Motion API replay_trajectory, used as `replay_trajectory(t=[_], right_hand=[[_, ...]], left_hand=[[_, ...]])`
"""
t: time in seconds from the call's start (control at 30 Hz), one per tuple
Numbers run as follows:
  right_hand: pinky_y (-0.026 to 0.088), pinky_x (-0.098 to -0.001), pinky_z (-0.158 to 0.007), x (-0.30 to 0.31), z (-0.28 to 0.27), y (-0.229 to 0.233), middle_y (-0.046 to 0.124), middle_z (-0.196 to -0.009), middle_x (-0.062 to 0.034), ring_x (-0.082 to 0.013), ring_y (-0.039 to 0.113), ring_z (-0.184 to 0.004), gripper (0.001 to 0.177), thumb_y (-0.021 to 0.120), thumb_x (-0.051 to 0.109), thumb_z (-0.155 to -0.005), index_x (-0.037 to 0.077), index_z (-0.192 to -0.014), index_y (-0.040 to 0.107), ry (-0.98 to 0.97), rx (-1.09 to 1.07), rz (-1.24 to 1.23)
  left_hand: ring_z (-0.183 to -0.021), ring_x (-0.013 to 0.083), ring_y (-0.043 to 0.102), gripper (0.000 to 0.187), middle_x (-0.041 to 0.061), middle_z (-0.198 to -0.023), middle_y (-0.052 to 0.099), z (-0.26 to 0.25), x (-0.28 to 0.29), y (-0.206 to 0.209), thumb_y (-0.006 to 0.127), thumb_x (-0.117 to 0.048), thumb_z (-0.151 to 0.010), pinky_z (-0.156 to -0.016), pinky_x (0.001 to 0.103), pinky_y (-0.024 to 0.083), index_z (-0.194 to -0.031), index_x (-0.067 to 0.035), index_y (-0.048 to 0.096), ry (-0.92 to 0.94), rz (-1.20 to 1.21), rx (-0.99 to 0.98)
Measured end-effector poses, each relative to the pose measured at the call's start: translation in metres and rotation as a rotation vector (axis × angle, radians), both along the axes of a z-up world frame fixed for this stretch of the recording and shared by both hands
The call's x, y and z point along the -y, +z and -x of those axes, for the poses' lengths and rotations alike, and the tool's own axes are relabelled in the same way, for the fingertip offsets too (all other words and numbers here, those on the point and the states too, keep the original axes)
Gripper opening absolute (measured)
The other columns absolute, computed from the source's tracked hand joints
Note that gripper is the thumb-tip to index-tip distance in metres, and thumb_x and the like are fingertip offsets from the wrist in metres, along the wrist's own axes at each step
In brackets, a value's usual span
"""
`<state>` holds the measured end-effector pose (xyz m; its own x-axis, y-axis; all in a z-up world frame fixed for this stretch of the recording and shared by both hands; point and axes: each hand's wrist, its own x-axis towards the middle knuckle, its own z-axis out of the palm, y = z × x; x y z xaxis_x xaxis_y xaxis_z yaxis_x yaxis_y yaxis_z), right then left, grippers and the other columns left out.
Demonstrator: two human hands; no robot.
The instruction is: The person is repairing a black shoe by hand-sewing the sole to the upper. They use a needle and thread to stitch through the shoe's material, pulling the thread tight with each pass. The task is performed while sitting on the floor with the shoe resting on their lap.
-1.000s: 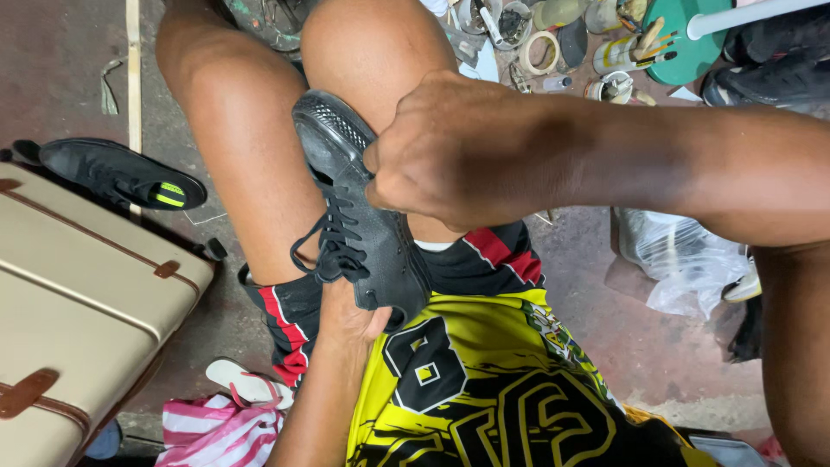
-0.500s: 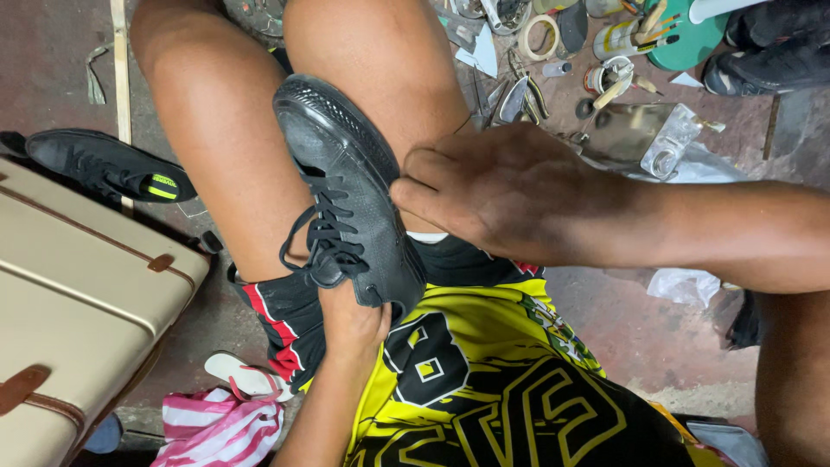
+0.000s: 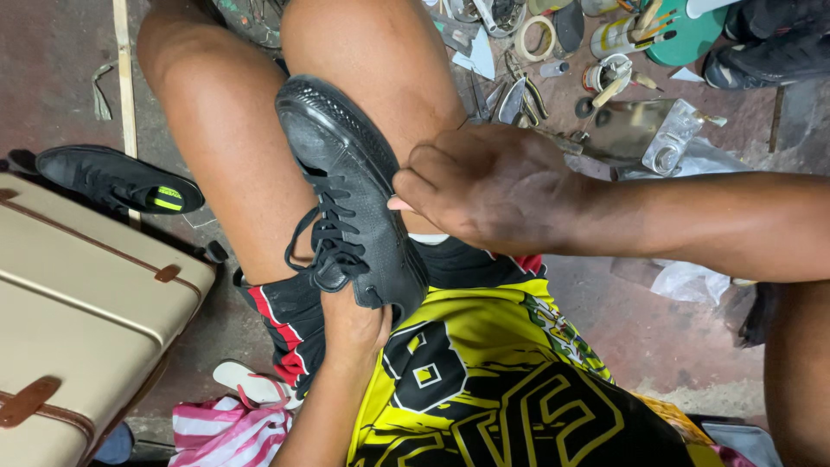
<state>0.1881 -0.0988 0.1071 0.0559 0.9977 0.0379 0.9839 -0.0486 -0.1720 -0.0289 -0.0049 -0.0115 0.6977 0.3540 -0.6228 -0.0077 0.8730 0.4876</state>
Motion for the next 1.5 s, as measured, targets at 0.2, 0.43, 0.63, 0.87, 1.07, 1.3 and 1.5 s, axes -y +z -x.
replay_trajectory(t=[0.2, 0.43, 0.63, 0.87, 1.07, 1.3, 1.5], right_hand=[[0.053, -0.0342, -0.073, 0.000, 0.000, 0.009, 0.050, -0.088, -0.0046, -0.0218, 0.062, -0.081, 0.018, 0.067, 0.021, -0.088, 0.009, -0.096, 0.057, -0.001, -0.063, -0.013], [0.053, -0.0385, -0.065, 0.020, -0.006, 0.026, 0.058, -0.095, -0.0084, -0.0243, 0.065, -0.079, 0.029, 0.069, 0.015, -0.079, 0.002, -0.103, 0.061, -0.062, -0.283, 0.092], [0.052, -0.0395, -0.061, 0.021, 0.002, 0.012, 0.066, -0.084, -0.0079, -0.0259, 0.067, -0.071, 0.018, 0.062, 0.023, -0.100, 0.005, -0.105, 0.063, -0.230, -0.584, 0.108], [0.050, -0.0309, -0.043, 0.018, -0.007, -0.002, 0.065, -0.063, -0.0042, -0.0130, 0.058, -0.043, 0.038, 0.040, 0.031, -0.102, 0.010, -0.115, 0.070, -0.639, -1.597, 0.704], [0.049, -0.0376, -0.056, 0.031, 0.006, 0.005, 0.062, -0.080, -0.0057, -0.0241, 0.065, -0.069, 0.014, 0.064, 0.019, -0.093, 0.007, -0.099, 0.064, -0.209, -0.461, -0.009], [0.054, -0.0383, -0.058, 0.031, 0.005, 0.027, 0.060, -0.084, -0.0063, -0.0232, 0.064, -0.073, 0.018, 0.069, 0.012, -0.075, 0.007, -0.092, 0.066, -0.078, -0.220, 0.146], [0.051, -0.0408, -0.055, 0.044, -0.012, 0.043, 0.067, -0.071, -0.0077, -0.0260, 0.068, -0.059, 0.019, 0.068, 0.027, -0.095, 0.009, -0.090, 0.068, -0.353, -0.446, 0.397]], left_hand=[[-0.104, 0.0167, 0.066, 0.030, 0.011, -0.122, 0.067, 0.034, -0.005, -0.015, 0.055, -0.006, -0.104, -0.088, 0.029, 0.054, -0.133, 0.003, 0.057, -0.136, -0.022, -0.043], [-0.084, 0.0092, 0.071, 0.018, 0.010, -0.107, 0.073, 0.051, -0.072, 0.101, 0.055, -0.006, -0.099, -0.080, 0.023, 0.056, -0.104, 0.000, 0.071, -0.542, -0.871, -0.301], [-0.069, 0.0128, 0.056, 0.022, 0.006, -0.086, 0.057, -0.011, -0.064, 0.112, 0.085, -0.012, -0.098, -0.064, 0.028, 0.046, -0.100, -0.003, 0.065, -0.348, -1.506, -0.469], [-0.068, 0.0192, 0.053, 0.054, 0.005, -0.076, 0.051, -0.073, -0.062, 0.086, 0.100, -0.024, -0.081, -0.065, 0.031, 0.042, -0.078, -0.009, 0.048, -0.422, -1.713, -0.277], [-0.072, 0.0160, 0.049, 0.051, 0.003, -0.077, 0.046, -0.065, -0.059, 0.081, 0.096, -0.015, -0.087, -0.067, 0.027, 0.037, -0.083, -0.009, 0.045, -0.421, -1.600, -0.240], [-0.060, 0.0148, 0.045, 0.049, 0.004, -0.075, 0.044, -0.066, -0.054, 0.076, 0.095, -0.014, -0.086, -0.058, 0.027, 0.032, -0.081, -0.011, 0.046, -0.438, -1.462, -0.363], [-0.073, 0.0152, 0.051, 0.047, 0.004, -0.079, 0.048, -0.059, -0.067, 0.079, 0.093, -0.015, -0.093, -0.068, 0.026, 0.041, -0.083, -0.008, 0.048, -0.420, -1.599, -0.201]])
